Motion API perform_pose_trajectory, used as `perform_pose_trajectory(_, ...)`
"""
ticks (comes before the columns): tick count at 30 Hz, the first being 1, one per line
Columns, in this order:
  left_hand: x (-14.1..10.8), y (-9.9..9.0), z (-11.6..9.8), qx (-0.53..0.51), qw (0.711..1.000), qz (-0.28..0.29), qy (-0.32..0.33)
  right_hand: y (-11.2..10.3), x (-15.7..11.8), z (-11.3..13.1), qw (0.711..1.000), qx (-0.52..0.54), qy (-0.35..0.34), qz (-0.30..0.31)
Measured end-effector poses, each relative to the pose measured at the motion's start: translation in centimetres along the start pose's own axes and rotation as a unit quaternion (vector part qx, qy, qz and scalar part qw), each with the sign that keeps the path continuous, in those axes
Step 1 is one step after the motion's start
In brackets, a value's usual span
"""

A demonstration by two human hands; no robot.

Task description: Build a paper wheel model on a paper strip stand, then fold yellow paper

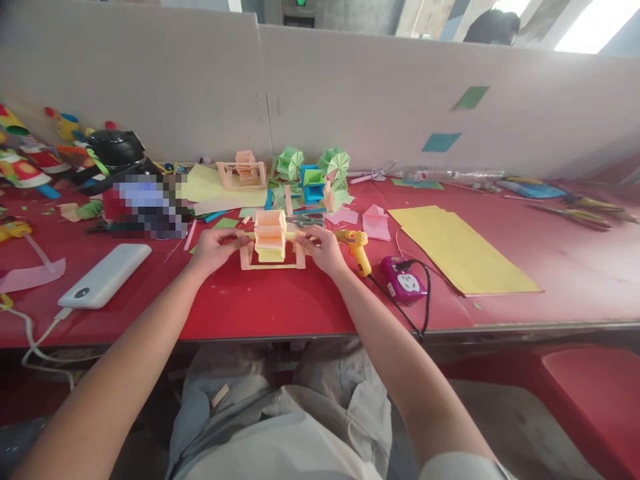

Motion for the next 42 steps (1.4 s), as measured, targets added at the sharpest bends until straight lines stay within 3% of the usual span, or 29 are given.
perform_pose_trajectory(11, 0.51, -0.26, 0.84, -0.039, 0.999, 0.006, 0.017, 0.06, -0.15, 0.33, 0.999, 0.041, 0.031, 0.004)
perform_pose_trajectory(20, 0.38, -0.08, 0.32, -0.042, 0.999, 0.014, 0.021, -0.18, -0.08, 0.66, 1.0, 0.021, 0.013, 0.005)
perform_pose_trajectory(35, 0.35, -0.49, 0.93, -0.071, 0.997, -0.001, -0.026, -0.14, -0.23, 0.46, 0.997, 0.067, 0.038, 0.014)
perform_pose_trajectory(42, 0.38, -0.75, 0.61, -0.075, 0.997, -0.004, -0.011, -0.49, -0.17, 0.38, 0.998, 0.051, 0.032, -0.003)
Point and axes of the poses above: each hand's wrist, its own x-axis towards the middle knuckle, its own y-axis out of the palm, z = x × y, the point moved 9 cm from there along x, towards the middle knuckle, and after that the axes turned 6 degrees about -y, right-handed, at the moved point
